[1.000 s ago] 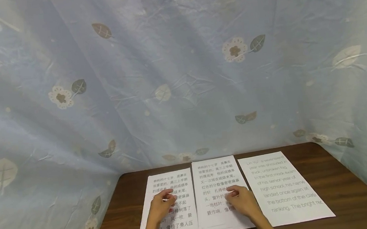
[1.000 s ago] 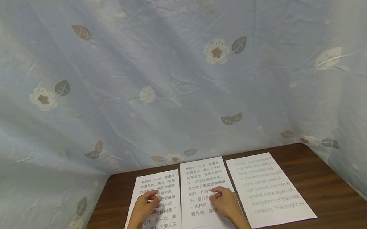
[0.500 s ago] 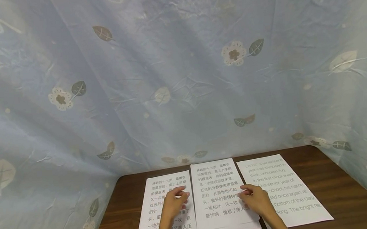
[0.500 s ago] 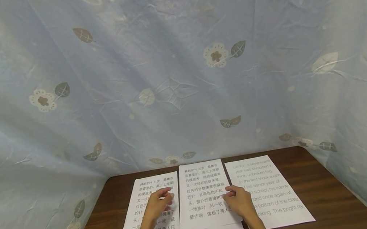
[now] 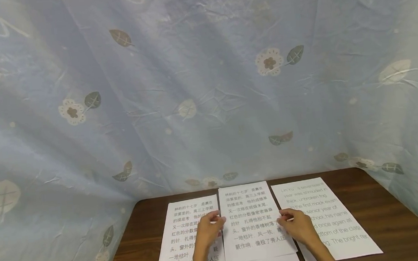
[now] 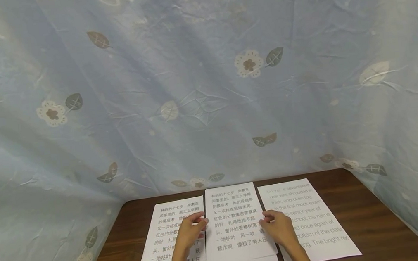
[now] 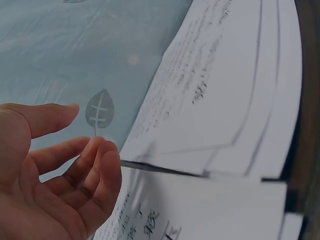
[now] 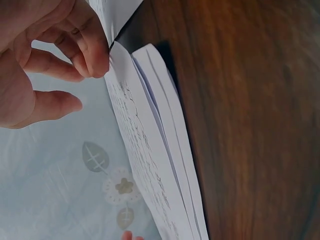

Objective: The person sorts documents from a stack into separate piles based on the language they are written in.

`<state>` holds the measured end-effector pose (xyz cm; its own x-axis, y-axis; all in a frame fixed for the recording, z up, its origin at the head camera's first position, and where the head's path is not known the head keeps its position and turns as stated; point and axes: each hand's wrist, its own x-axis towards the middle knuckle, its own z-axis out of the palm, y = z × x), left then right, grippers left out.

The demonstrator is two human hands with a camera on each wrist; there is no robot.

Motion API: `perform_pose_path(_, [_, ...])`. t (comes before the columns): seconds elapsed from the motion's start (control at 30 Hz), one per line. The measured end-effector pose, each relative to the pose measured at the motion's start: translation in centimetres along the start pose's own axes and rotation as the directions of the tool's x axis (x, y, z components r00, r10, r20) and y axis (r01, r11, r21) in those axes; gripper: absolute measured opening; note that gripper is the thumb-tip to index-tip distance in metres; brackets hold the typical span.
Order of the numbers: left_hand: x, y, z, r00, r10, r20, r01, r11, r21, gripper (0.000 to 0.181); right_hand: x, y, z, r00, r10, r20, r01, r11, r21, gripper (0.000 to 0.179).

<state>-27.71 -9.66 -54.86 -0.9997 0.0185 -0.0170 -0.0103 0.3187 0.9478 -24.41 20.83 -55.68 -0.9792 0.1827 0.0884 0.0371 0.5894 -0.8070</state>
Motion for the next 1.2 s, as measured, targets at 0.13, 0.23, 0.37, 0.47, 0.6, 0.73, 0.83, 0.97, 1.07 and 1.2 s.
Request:
perform_pose_path(0.13, [0.4,-0.5,0.0,1.0,-0.002,-0.018,0.003,0.997,0.074,0.048,0.5,0.3,-0.3,1.0,0.007,0.011,-0.007,0.999,-0.038,0.038])
perform_pose_path(0.23, [0.6,-0.8,0.0,0.999,-0.003,-0.032,0.007,0.99,0.143,0.047,0.7,0.5,-0.5,0.999,0.015,0.028,-0.014,0.999,-0.047,0.041])
perform_pose_path(0.37, [0.8,-1.2,0.1,1.0,0.008,-0.028,-0.002,0.978,0.207,0.047,0.9,0.8,-0.5,0.999,0.013,0.049,-0.01,0.998,-0.063,0.044])
perform_pose_path(0.47, [0.9,-1.4,0.2,1.0,0.02,-0.022,-0.014,0.973,0.229,0.047,1.0,1.1,-0.2,0.998,0.011,0.061,-0.007,0.998,-0.063,0.045])
perform_pose_path(0.6, [1.0,-1.4,0.4,0.999,0.046,-0.028,-0.037,0.966,0.256,0.046,1.2,1.3,0.0,0.998,0.0,0.066,0.004,0.998,-0.068,0.045])
perform_pose_path(0.73, [1.1,-1.7,0.7,0.996,0.085,-0.023,-0.074,0.952,0.298,0.045,1.4,1.3,0.1,0.998,-0.018,0.054,0.023,0.994,-0.106,0.044])
perform_pose_path(0.83, [1.1,-1.9,0.9,0.993,0.118,-0.015,-0.107,0.939,0.327,0.044,1.5,1.3,0.2,0.998,-0.033,0.046,0.039,0.989,-0.142,0.042])
perform_pose_path(0.97, [1.2,-2.1,1.0,0.99,0.143,-0.007,-0.132,0.931,0.339,0.038,1.6,1.1,0.3,0.998,-0.047,0.042,0.054,0.983,-0.176,0.04])
perform_pose_path(1.07, [1.3,-2.1,1.0,0.991,0.134,-0.002,-0.126,0.933,0.336,0.033,1.5,1.0,0.3,0.998,-0.046,0.052,0.054,0.983,-0.176,0.038])
perform_pose_path(1.2, [1.2,-2.2,1.1,0.993,0.116,-0.007,-0.107,0.934,0.341,0.034,1.1,0.8,0.3,0.997,-0.034,0.068,0.045,0.986,-0.161,0.037])
